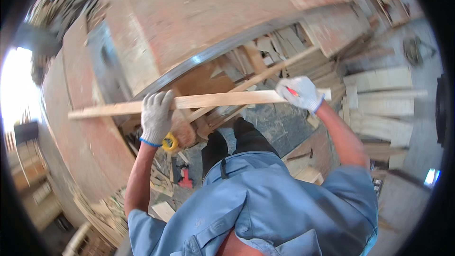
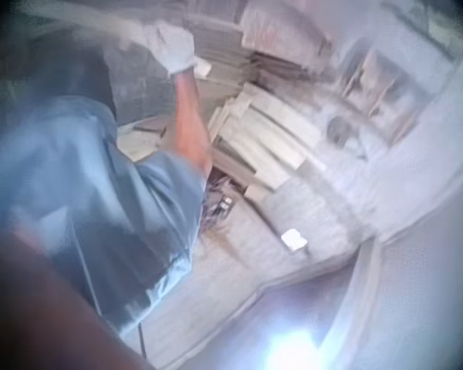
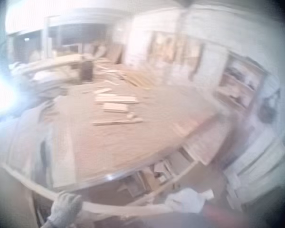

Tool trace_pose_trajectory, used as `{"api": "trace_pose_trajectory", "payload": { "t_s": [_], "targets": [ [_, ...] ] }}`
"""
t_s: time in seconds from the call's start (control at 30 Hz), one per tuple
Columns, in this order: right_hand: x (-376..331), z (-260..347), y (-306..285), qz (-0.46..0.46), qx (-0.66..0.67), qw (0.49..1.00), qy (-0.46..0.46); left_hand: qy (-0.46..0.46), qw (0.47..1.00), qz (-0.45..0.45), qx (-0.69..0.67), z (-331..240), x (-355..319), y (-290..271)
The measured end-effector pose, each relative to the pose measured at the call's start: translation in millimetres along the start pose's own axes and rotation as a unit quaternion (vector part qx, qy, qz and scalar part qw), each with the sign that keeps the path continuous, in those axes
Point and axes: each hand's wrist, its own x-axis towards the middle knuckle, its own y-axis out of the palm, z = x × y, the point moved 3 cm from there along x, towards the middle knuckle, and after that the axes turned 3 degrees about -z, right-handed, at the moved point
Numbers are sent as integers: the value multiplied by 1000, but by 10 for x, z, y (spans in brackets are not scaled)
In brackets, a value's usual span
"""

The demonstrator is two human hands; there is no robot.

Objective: The person measures and marks a wooden plank, cuts it with a table saw, and then assembles a wooden frame by attaching smaller pieces using a nail gun. The person also picks up wood scraps and connects an air hose to the nail gun.

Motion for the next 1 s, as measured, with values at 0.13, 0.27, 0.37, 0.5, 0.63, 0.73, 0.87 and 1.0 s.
{"api": "trace_pose_trajectory", "payload": {
  "t_s": [0.13, 0.27, 0.37, 0.5, 0.63, 0.73, 0.87, 1.0],
  "targets": [
    [-95, -603, -463, -62, -136, 987, 65, -42, 995, 44, -85, -599, 386, 360],
    [364, -791, -394, -266, -92, 959, 40, -51, 991, 33, -119, -371, 834, 362],
    [800, -1282, -239, -283, -86, 955, 28, -66, 992, 25, -104, -281, 1098, 445],
    [1518, -1846, 11, -291, -87, 953, 5, -122, 989, 51, -71, -216, 1539, 486],
    [2175, -2322, -16, -253, -64, 965, 16, -177, 981, 66, -52, -190, 1919, 688],
    [2394, -2752, 125, -251, -61, 966, 14, -205, 972, 68, -91, -258, 2194, 1010],
    [2184, -2979, 530, -198, 18, 975, 95, -210, 977, 40, 10, -531, 2098, 1607],
    [2146, -2979, 508, -213, 21, 972, 96, -240, 970, -27, 33, -533, 2069, 1740]
  ]
}}
